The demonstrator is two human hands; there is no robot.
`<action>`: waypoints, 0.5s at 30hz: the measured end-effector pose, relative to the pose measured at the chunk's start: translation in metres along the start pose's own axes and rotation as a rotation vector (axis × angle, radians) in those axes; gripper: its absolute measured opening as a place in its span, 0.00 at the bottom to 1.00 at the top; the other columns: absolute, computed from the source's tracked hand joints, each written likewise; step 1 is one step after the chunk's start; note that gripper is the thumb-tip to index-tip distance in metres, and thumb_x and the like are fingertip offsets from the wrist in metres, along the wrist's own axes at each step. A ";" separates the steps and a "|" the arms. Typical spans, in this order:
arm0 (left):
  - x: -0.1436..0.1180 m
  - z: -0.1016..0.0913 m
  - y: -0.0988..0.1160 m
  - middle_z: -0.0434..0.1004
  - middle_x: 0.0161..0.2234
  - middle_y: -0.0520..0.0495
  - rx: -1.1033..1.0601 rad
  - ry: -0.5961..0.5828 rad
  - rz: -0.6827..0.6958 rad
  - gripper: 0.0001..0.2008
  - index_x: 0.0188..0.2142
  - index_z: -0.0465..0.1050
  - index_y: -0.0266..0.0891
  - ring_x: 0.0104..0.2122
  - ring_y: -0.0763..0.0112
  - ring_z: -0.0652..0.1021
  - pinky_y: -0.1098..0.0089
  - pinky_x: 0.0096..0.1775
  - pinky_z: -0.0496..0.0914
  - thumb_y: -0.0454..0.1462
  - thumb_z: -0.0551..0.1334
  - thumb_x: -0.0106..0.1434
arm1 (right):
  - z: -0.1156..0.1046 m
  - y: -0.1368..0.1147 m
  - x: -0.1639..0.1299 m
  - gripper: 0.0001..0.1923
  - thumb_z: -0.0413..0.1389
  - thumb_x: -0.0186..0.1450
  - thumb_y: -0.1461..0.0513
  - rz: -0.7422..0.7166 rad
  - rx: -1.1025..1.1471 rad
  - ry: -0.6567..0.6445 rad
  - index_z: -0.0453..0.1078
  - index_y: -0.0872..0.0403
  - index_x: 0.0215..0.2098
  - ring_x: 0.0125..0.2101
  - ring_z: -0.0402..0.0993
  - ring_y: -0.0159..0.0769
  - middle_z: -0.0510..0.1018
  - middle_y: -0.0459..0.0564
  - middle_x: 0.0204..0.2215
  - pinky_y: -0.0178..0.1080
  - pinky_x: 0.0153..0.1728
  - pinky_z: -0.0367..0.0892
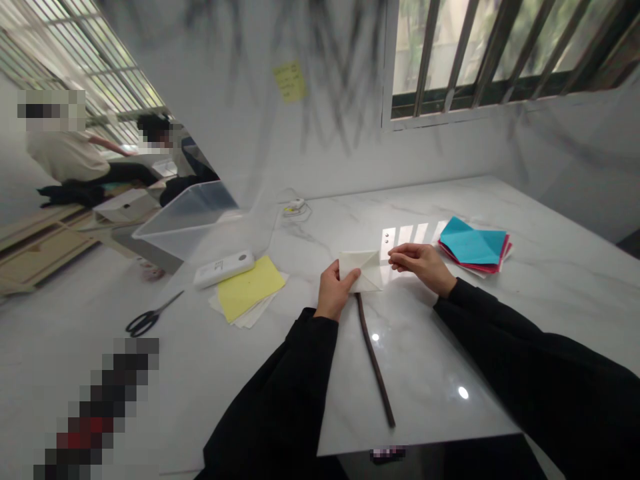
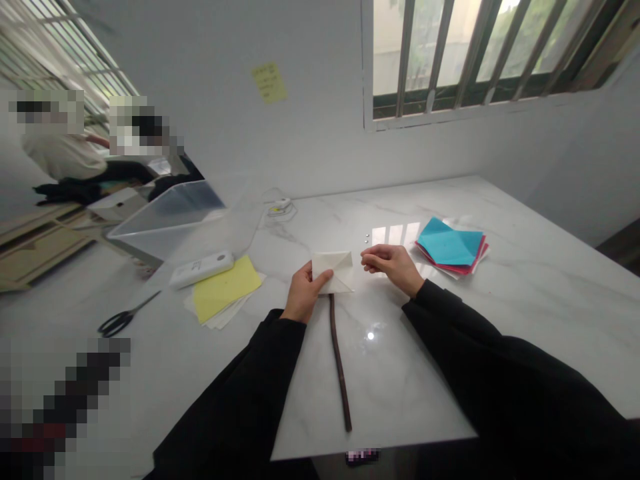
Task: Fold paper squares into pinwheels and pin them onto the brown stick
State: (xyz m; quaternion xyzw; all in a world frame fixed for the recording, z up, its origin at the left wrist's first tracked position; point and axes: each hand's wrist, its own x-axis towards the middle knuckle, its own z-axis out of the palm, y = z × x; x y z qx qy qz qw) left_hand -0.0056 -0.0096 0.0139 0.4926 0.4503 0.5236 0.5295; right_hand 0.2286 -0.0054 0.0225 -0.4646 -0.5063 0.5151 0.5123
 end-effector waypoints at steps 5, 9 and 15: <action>-0.002 0.003 0.002 0.86 0.44 0.40 -0.020 0.010 -0.030 0.23 0.45 0.81 0.35 0.42 0.58 0.83 0.60 0.48 0.76 0.43 0.76 0.52 | 0.009 -0.011 -0.010 0.24 0.73 0.54 0.45 -0.042 0.016 -0.023 0.80 0.53 0.38 0.35 0.83 0.43 0.85 0.53 0.33 0.47 0.42 0.79; -0.006 0.008 0.007 0.86 0.43 0.39 -0.085 -0.018 -0.104 0.24 0.43 0.82 0.33 0.39 0.58 0.83 0.61 0.46 0.75 0.44 0.77 0.50 | 0.019 -0.009 -0.017 0.17 0.70 0.59 0.47 -0.293 -0.231 0.010 0.82 0.50 0.35 0.43 0.79 0.45 0.82 0.54 0.41 0.47 0.44 0.76; -0.012 0.014 0.013 0.86 0.40 0.40 -0.138 -0.060 -0.133 0.25 0.43 0.83 0.32 0.35 0.61 0.83 0.64 0.42 0.74 0.45 0.78 0.49 | 0.026 0.004 -0.018 0.11 0.67 0.64 0.50 -0.385 -0.298 -0.037 0.83 0.47 0.36 0.57 0.71 0.48 0.75 0.54 0.55 0.50 0.53 0.72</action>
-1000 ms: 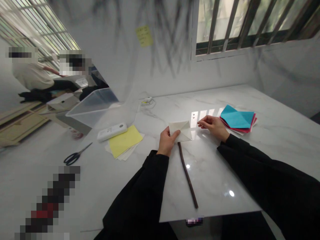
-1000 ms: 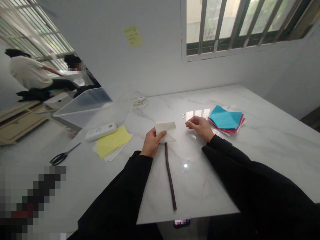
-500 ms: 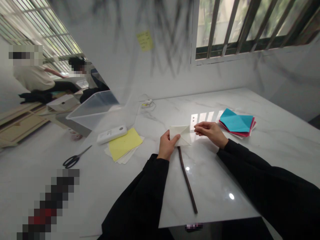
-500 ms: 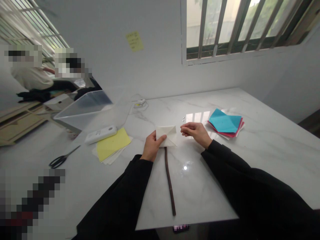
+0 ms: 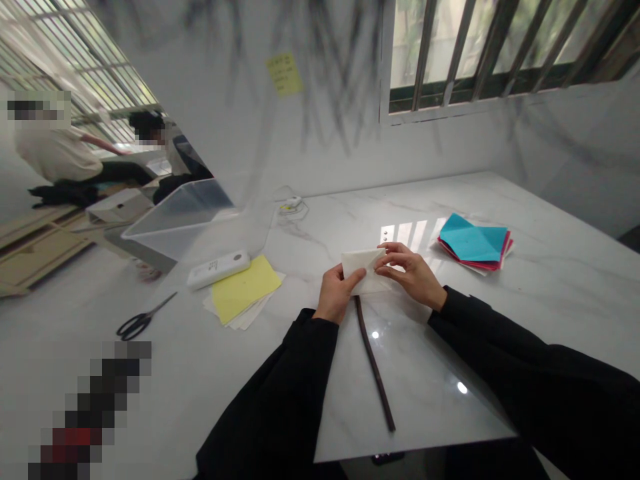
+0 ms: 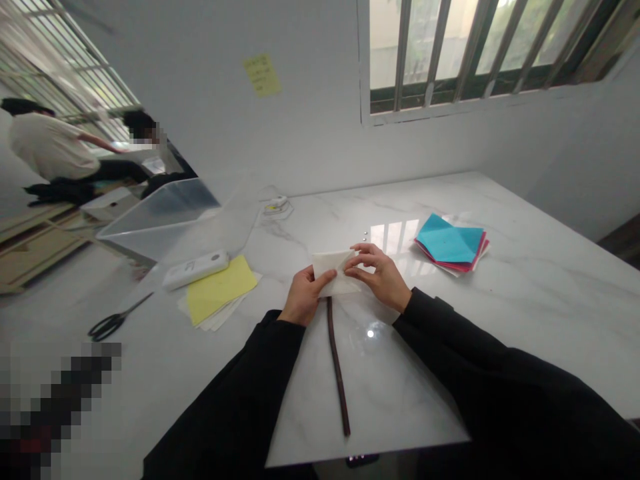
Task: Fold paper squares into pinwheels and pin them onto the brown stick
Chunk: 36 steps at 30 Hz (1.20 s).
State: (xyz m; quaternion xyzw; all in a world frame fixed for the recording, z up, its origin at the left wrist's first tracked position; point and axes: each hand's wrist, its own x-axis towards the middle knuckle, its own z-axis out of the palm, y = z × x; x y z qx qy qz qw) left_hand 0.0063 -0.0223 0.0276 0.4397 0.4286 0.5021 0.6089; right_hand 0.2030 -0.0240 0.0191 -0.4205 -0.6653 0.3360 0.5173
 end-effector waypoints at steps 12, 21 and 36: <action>-0.002 0.004 0.000 0.86 0.42 0.40 -0.020 -0.033 0.025 0.25 0.43 0.83 0.33 0.38 0.61 0.83 0.63 0.45 0.75 0.44 0.79 0.49 | 0.005 -0.001 -0.003 0.10 0.66 0.66 0.51 0.033 0.023 -0.052 0.83 0.47 0.37 0.47 0.75 0.43 0.77 0.51 0.46 0.45 0.46 0.70; -0.002 0.005 -0.001 0.86 0.39 0.41 -0.029 -0.053 0.012 0.24 0.44 0.83 0.32 0.35 0.63 0.82 0.67 0.41 0.74 0.44 0.78 0.50 | 0.004 -0.003 -0.004 0.09 0.66 0.67 0.52 0.038 -0.013 -0.046 0.83 0.48 0.38 0.45 0.75 0.41 0.77 0.51 0.45 0.43 0.43 0.71; -0.004 0.007 0.006 0.86 0.37 0.41 -0.109 -0.087 -0.031 0.21 0.42 0.83 0.32 0.32 0.65 0.81 0.68 0.38 0.73 0.45 0.76 0.53 | 0.014 -0.012 -0.007 0.14 0.67 0.63 0.50 0.202 0.223 -0.002 0.77 0.51 0.36 0.40 0.77 0.41 0.82 0.50 0.38 0.42 0.42 0.72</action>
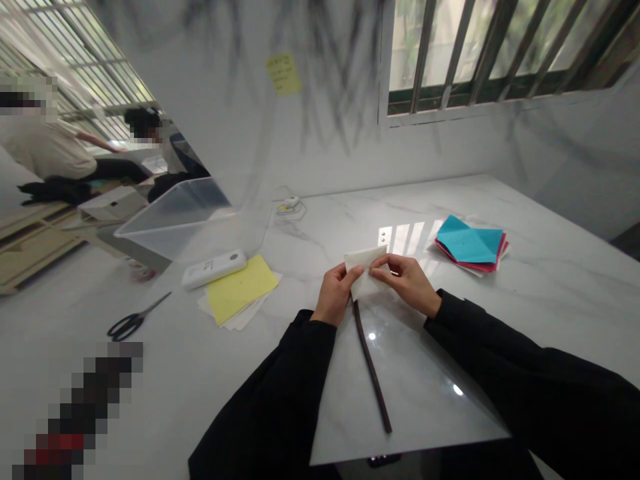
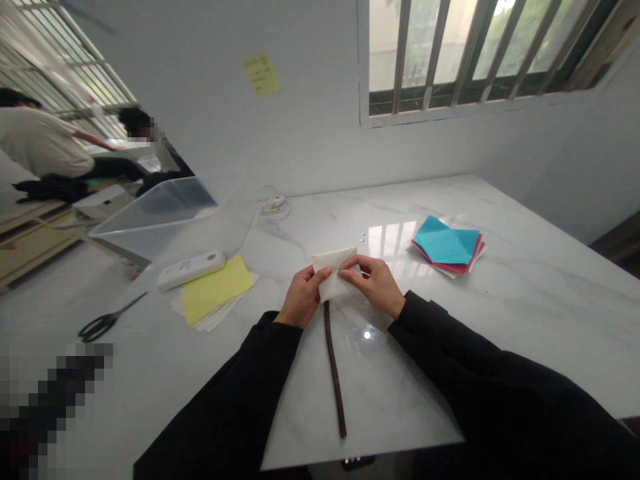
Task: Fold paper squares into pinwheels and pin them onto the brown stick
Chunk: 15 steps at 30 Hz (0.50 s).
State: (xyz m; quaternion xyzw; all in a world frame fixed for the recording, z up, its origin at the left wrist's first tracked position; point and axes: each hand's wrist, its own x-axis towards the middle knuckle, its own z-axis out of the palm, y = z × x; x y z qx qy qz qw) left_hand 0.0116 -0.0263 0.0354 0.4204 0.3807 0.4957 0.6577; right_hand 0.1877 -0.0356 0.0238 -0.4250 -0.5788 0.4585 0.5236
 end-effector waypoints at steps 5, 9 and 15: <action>-0.001 0.002 0.001 0.86 0.37 0.42 -0.016 -0.029 0.014 0.21 0.42 0.83 0.32 0.33 0.65 0.82 0.68 0.39 0.74 0.45 0.76 0.53 | 0.002 -0.001 0.000 0.16 0.69 0.61 0.51 -0.057 0.017 0.066 0.72 0.50 0.37 0.36 0.74 0.38 0.79 0.46 0.35 0.39 0.37 0.71; -0.001 0.001 0.001 0.86 0.38 0.42 0.013 -0.030 0.025 0.22 0.43 0.84 0.33 0.34 0.63 0.82 0.66 0.40 0.74 0.46 0.76 0.54 | 0.003 -0.004 -0.001 0.17 0.68 0.62 0.50 -0.073 0.025 0.066 0.71 0.49 0.39 0.37 0.76 0.39 0.80 0.47 0.36 0.40 0.37 0.73; 0.001 -0.002 -0.002 0.86 0.40 0.40 0.051 -0.025 0.041 0.24 0.46 0.83 0.32 0.36 0.62 0.82 0.65 0.41 0.75 0.46 0.76 0.54 | 0.002 -0.007 -0.003 0.13 0.66 0.65 0.50 -0.089 -0.144 0.072 0.79 0.50 0.37 0.43 0.79 0.45 0.84 0.51 0.39 0.44 0.41 0.74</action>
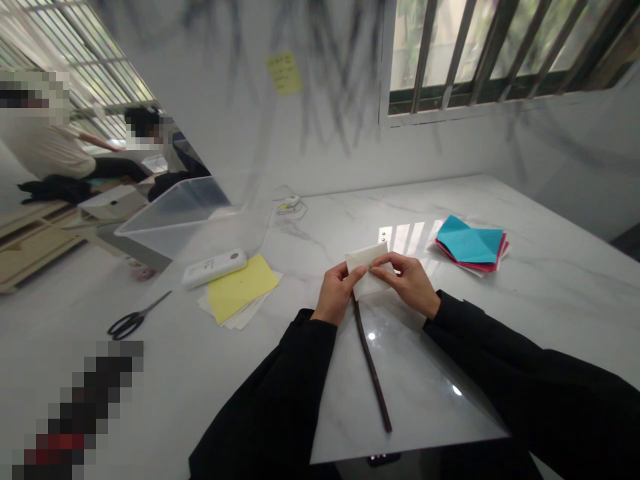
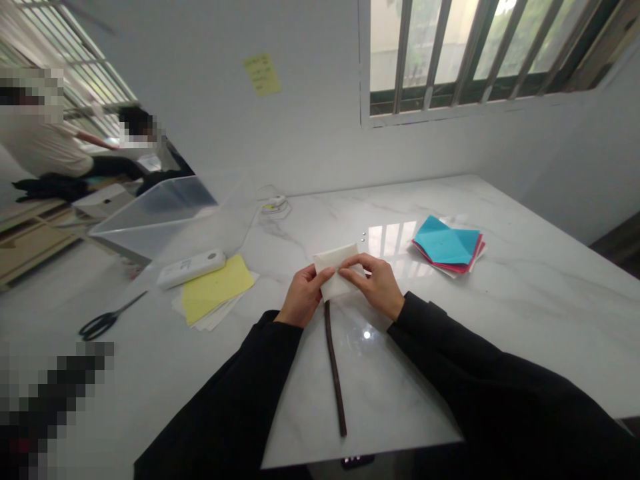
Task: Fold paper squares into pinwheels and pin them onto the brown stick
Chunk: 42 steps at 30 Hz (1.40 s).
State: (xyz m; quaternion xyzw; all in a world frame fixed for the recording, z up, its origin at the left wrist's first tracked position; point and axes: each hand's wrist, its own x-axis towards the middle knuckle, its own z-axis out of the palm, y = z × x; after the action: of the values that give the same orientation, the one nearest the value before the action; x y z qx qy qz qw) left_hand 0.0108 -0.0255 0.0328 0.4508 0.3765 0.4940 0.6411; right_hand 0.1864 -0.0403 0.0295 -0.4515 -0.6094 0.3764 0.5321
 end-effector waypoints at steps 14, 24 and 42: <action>0.001 0.000 -0.002 0.86 0.39 0.42 0.048 0.044 0.028 0.24 0.45 0.84 0.33 0.35 0.64 0.82 0.66 0.41 0.75 0.47 0.77 0.53 | 0.002 -0.001 -0.002 0.11 0.64 0.67 0.51 -0.041 -0.081 0.039 0.80 0.49 0.36 0.46 0.76 0.46 0.78 0.55 0.43 0.41 0.33 0.76; 0.000 0.002 -0.002 0.86 0.37 0.42 0.057 0.058 0.061 0.25 0.45 0.84 0.34 0.36 0.62 0.82 0.63 0.44 0.76 0.48 0.78 0.53 | 0.003 -0.001 -0.003 0.11 0.66 0.65 0.51 -0.001 -0.095 0.078 0.82 0.48 0.35 0.47 0.77 0.47 0.79 0.54 0.46 0.40 0.31 0.74; -0.002 0.006 0.001 0.86 0.39 0.42 0.076 0.054 0.097 0.22 0.43 0.84 0.35 0.38 0.61 0.83 0.62 0.45 0.76 0.46 0.78 0.53 | 0.011 -0.005 -0.007 0.12 0.65 0.65 0.51 -0.004 -0.030 0.159 0.77 0.51 0.35 0.41 0.79 0.45 0.83 0.51 0.37 0.48 0.48 0.74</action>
State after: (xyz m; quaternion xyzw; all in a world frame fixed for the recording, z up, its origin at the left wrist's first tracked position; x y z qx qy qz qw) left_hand 0.0159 -0.0287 0.0359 0.4787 0.3900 0.5219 0.5886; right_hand 0.1750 -0.0480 0.0302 -0.4868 -0.5715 0.3291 0.5728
